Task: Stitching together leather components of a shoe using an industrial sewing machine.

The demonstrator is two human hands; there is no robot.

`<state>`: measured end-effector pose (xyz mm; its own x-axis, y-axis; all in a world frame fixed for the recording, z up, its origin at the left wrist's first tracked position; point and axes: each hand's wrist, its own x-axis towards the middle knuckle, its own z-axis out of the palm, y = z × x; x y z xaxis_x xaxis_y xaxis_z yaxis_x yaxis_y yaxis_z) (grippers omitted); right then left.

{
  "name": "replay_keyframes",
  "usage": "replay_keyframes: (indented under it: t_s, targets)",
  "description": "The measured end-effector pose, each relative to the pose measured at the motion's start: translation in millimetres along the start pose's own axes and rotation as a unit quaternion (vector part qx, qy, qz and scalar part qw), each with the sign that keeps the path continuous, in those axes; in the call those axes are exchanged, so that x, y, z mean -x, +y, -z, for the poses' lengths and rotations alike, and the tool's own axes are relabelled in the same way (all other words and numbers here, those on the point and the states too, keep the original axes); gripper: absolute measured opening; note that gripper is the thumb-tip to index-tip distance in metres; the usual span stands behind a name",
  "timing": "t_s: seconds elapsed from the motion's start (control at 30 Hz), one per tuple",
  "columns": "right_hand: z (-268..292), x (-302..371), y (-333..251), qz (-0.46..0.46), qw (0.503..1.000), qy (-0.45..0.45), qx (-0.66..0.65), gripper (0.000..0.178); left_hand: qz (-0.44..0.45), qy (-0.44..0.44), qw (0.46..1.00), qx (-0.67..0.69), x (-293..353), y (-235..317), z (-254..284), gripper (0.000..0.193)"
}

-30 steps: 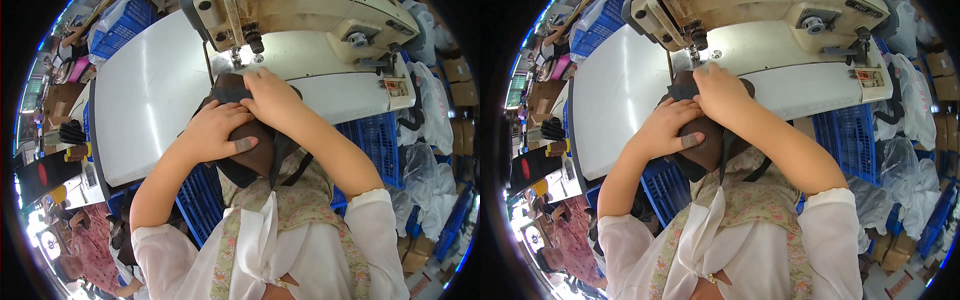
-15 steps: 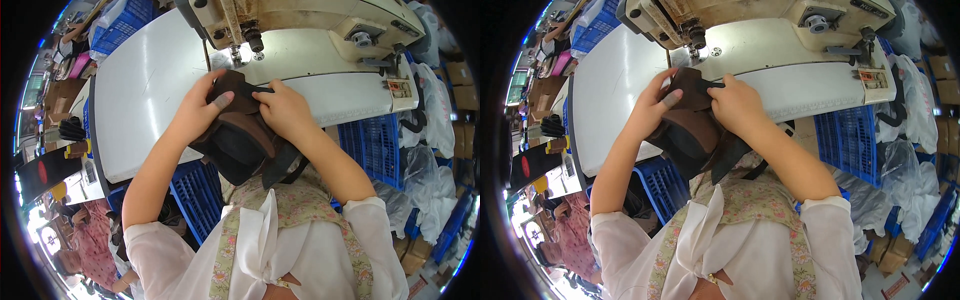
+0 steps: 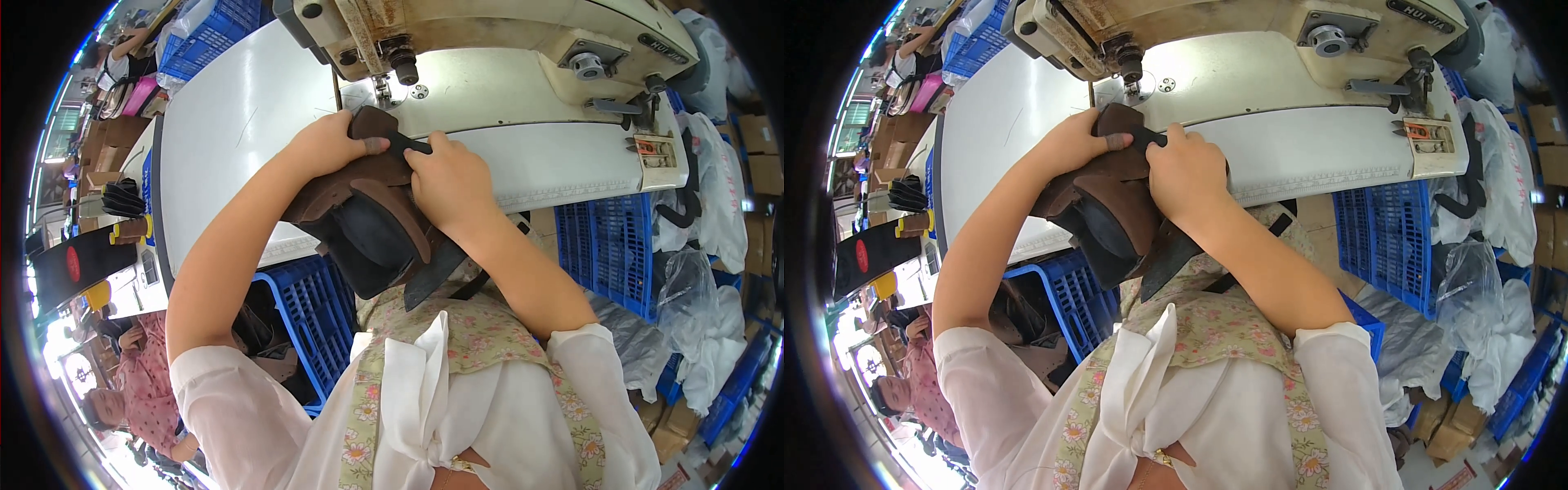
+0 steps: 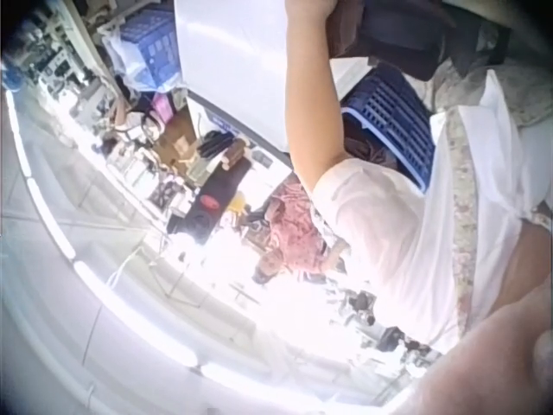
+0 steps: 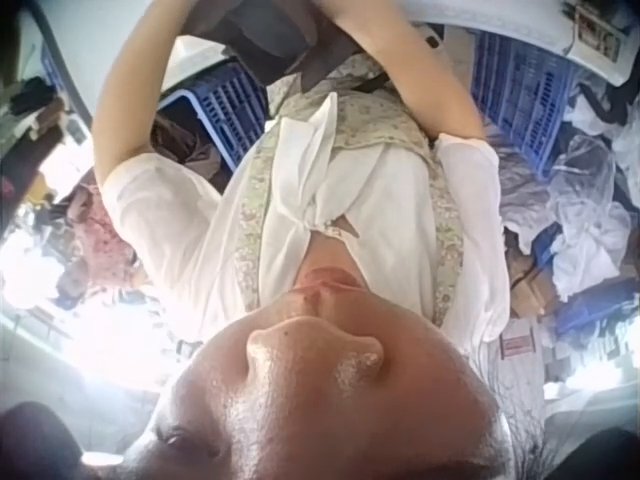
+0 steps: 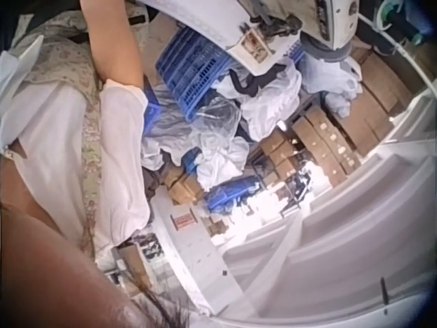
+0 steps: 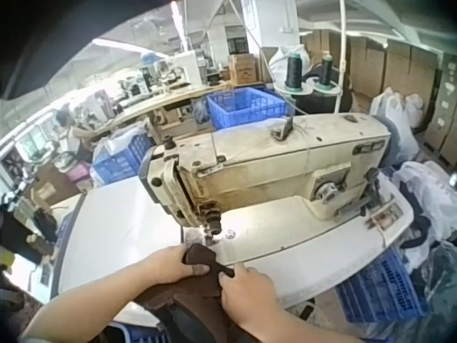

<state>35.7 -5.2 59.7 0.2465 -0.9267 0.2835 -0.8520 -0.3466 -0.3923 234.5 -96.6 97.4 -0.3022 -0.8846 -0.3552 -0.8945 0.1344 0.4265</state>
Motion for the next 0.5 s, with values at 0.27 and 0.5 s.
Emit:
replay_keyframes:
  t_s: [0.27, 0.5]
  targets:
    - [8, -20, -3, 0.000, 1.000, 0.003, -0.002, 0.012, 0.050, 0.025, 0.998, 0.014, -8, -10, 5, 0.064]
    - [8, -39, 8, -0.054, 0.997, -0.054, 0.015, 0.019, 0.064, 0.039, 0.997, -0.002, -25, -7, 7, 0.059]
